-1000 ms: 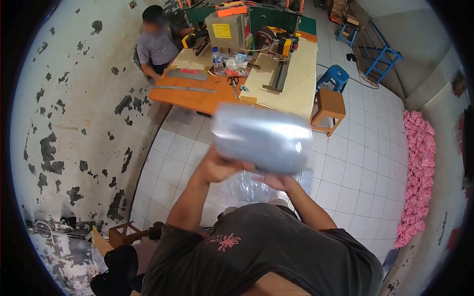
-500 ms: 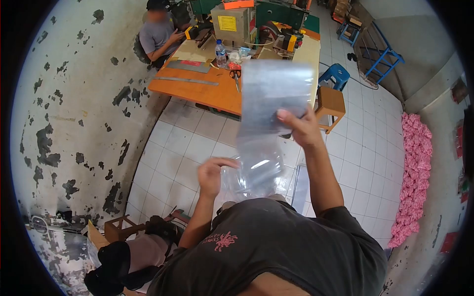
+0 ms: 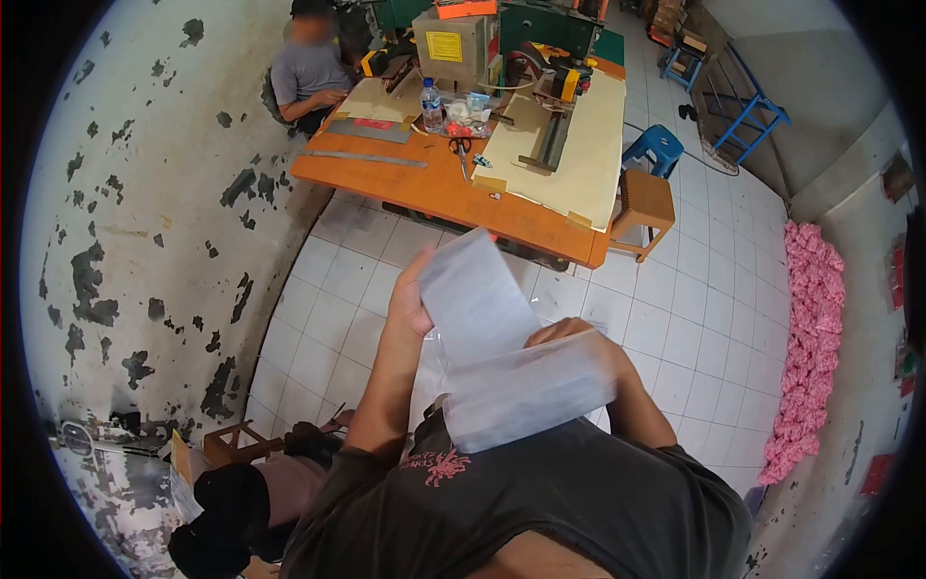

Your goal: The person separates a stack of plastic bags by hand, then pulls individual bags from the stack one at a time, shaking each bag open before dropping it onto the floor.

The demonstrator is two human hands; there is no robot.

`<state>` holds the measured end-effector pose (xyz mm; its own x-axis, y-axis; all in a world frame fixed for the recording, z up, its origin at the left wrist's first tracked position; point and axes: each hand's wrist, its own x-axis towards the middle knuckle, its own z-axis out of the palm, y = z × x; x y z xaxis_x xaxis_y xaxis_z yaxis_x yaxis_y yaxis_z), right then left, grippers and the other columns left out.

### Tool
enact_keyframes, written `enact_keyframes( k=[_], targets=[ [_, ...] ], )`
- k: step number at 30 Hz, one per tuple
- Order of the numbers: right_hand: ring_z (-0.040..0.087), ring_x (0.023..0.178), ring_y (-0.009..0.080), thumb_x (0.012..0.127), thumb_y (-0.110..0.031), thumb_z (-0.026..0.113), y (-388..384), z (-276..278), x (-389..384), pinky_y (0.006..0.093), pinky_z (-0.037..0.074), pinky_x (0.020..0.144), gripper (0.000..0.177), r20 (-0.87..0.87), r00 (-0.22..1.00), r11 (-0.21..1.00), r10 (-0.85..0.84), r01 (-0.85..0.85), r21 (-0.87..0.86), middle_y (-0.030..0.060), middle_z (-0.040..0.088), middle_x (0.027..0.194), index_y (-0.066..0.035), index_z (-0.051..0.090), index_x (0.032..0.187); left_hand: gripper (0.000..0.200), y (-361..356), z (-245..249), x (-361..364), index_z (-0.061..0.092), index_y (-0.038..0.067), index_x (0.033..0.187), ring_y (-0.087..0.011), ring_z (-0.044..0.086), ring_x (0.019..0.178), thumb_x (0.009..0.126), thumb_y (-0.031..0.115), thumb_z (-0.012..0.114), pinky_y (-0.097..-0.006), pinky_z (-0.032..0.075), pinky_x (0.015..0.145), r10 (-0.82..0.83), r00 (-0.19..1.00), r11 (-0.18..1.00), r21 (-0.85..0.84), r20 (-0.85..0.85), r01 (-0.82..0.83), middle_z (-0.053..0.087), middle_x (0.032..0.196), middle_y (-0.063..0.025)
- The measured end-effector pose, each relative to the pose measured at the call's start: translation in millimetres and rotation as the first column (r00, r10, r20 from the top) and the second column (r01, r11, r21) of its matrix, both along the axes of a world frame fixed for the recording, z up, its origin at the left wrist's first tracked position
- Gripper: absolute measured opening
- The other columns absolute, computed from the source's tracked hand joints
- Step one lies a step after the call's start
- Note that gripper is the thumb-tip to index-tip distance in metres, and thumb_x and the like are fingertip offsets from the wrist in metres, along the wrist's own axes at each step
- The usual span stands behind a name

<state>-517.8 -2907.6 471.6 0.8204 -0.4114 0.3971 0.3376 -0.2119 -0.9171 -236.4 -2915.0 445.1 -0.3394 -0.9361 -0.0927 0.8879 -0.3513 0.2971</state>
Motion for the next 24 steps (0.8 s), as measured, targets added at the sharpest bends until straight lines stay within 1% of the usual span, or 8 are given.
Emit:
enact_keyframes(
  k=[2,5,8,15,17,19,23,24],
  targets=[
    [0.065,0.094,0.0348,0.071,-0.032,0.079,12,15,-6,0.0419,0.051,0.084,0.042,0.022,0.995,0.994,-0.102,0.101,0.048,0.0190,0.070,0.092,0.002,0.070,0.094,0.055,-12,-2,-2,0.048,-0.002,0.132,-0.0298,0.059,0.115,0.093,0.034,0.063,-0.0418,0.047,0.100,0.023,0.937,0.987,0.144,0.348,-0.078,0.060,0.126,-0.0173],
    [0.058,0.112,0.0328,0.063,-0.033,0.086,0,0,-12,0.0464,0.043,0.096,0.068,0.170,0.964,0.977,-0.206,0.212,-0.020,0.0159,0.066,0.109,0.001,0.063,0.116,0.047,-12,53,-15,0.051,-0.003,0.127,-0.0275,0.062,0.109,0.088,0.018,0.068,-0.0412,0.050,0.094,0.127,0.928,0.991,0.001,0.350,-0.136,0.060,0.123,-0.0148],
    [0.050,0.123,0.0294,0.064,-0.036,0.087,-6,-22,-7,0.0475,0.037,0.103,0.097,0.211,0.681,0.711,-0.701,0.692,0.127,0.0147,0.056,0.128,-0.004,0.040,0.141,0.044,-17,106,-33,0.053,-0.001,0.126,-0.0235,0.063,0.103,0.088,0.016,0.069,-0.0374,0.051,0.092,0.300,0.830,0.953,-0.178,0.471,-0.244,0.064,0.114,-0.0117],
    [0.044,0.131,0.0330,0.080,-0.070,0.058,-11,-126,14,0.0470,0.036,0.106,0.101,-0.113,0.972,0.766,-0.207,0.233,0.600,0.0193,0.047,0.139,-0.010,0.021,0.151,0.028,-16,160,-43,0.066,-0.002,0.106,-0.0144,0.063,0.089,0.085,0.014,0.074,-0.0307,0.052,0.082,0.725,0.297,0.645,-0.764,0.622,0.026,0.068,0.098,-0.0063],
    [0.042,0.133,0.0336,0.081,-0.077,0.049,-7,-132,23,0.0463,0.036,0.107,0.102,-0.087,0.992,0.748,-0.090,0.126,0.652,0.0209,0.045,0.142,-0.009,0.021,0.152,0.024,-2,148,-43,0.068,-0.001,0.102,-0.0150,0.064,0.090,0.082,0.012,0.075,-0.0312,0.051,0.081,0.735,0.290,0.624,-0.779,0.613,0.064,0.069,0.098,-0.0069],
    [0.040,0.135,0.0341,0.080,-0.083,0.035,-4,-121,29,0.0446,0.036,0.108,0.103,0.288,0.929,0.588,0.233,-0.370,0.719,0.0216,0.039,0.148,-0.008,0.025,0.150,0.022,9,127,-43,0.070,0.002,0.099,-0.0172,0.066,0.086,0.078,0.008,0.076,-0.0327,0.052,0.080,0.758,0.407,0.521,-0.848,0.511,0.095,0.070,0.093,-0.0058],
    [0.040,0.135,0.0329,0.082,-0.082,0.034,1,-28,27,0.0453,0.035,0.109,0.099,0.343,0.912,0.169,-0.226,-0.310,0.936,0.0209,0.039,0.148,-0.008,0.032,0.148,0.012,44,85,-37,0.074,0.006,0.089,-0.0246,0.068,0.085,0.077,0.007,0.078,-0.0338,0.050,0.074,0.166,0.509,0.695,-0.466,0.845,0.548,0.071,0.088,-0.0101],
    [0.049,0.129,0.0312,0.089,-0.069,0.045,-14,-51,32,0.0449,0.038,0.108,0.084,0.291,0.916,0.112,-0.277,-0.270,0.956,0.0203,0.047,0.141,-0.005,0.040,0.143,0.018,49,67,-43,0.073,0.004,0.089,-0.0235,0.068,0.085,0.073,0.005,0.080,-0.0335,0.052,0.073,0.280,0.511,0.563,-0.570,0.813,0.599,0.071,0.091,-0.0110]
  ],
)
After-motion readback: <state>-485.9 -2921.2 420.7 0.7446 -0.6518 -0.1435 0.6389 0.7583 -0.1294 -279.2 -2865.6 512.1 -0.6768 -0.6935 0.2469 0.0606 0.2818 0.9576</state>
